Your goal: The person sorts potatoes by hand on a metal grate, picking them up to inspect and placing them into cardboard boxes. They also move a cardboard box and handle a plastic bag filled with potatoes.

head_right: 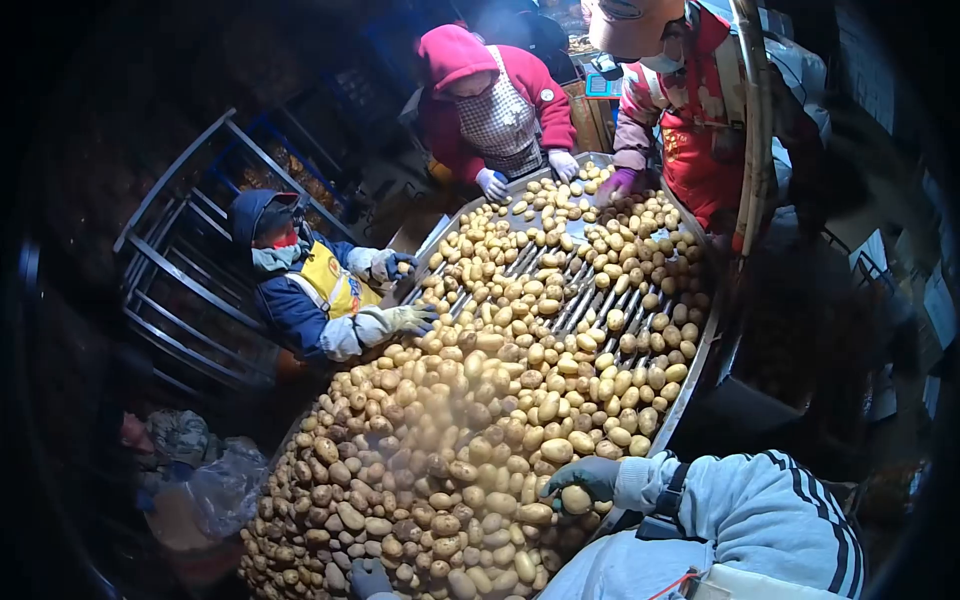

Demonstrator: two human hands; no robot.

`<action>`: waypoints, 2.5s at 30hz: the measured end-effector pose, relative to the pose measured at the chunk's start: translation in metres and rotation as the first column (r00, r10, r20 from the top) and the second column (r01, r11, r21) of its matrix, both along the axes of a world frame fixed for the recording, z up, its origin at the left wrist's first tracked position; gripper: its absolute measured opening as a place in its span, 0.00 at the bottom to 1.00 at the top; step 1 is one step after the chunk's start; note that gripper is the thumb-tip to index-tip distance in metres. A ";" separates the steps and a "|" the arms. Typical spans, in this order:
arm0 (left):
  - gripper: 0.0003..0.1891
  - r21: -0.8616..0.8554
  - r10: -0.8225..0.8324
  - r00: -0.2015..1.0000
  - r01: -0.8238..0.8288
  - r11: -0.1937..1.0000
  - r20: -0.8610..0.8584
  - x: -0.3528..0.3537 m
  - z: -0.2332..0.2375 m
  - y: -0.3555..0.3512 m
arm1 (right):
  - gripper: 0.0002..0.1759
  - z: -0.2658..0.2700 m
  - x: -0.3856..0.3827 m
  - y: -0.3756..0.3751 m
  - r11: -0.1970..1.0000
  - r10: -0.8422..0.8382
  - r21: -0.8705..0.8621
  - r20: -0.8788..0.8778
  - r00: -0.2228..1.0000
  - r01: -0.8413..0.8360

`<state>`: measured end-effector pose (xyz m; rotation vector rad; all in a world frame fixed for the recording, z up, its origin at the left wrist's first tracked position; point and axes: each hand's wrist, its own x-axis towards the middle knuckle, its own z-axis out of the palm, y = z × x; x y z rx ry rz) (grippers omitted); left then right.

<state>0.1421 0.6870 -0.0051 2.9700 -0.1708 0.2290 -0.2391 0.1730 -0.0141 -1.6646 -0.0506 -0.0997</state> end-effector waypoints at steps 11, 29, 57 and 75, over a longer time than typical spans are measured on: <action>0.18 -0.418 -0.082 0.995 0.053 0.907 -0.051 -0.030 0.037 -0.045 | 0.18 0.016 0.012 0.008 0.499 0.236 0.820 -0.441 0.866 0.281; 0.17 -0.648 -0.518 0.828 -0.518 -0.558 -0.216 -0.123 0.077 -0.125 | 0.19 0.026 0.007 0.012 0.963 0.149 0.241 -0.119 0.982 -0.117; 0.21 -0.898 -0.722 0.541 -0.333 0.288 -0.432 -0.313 0.065 -0.322 | 0.32 0.025 -0.053 0.018 0.591 0.358 0.800 -0.377 0.854 0.105; 0.33 -0.903 -0.854 0.350 0.045 0.427 -0.386 -0.286 0.068 -0.257 | 0.38 0.036 0.014 0.078 0.384 0.436 0.918 -0.276 0.857 0.100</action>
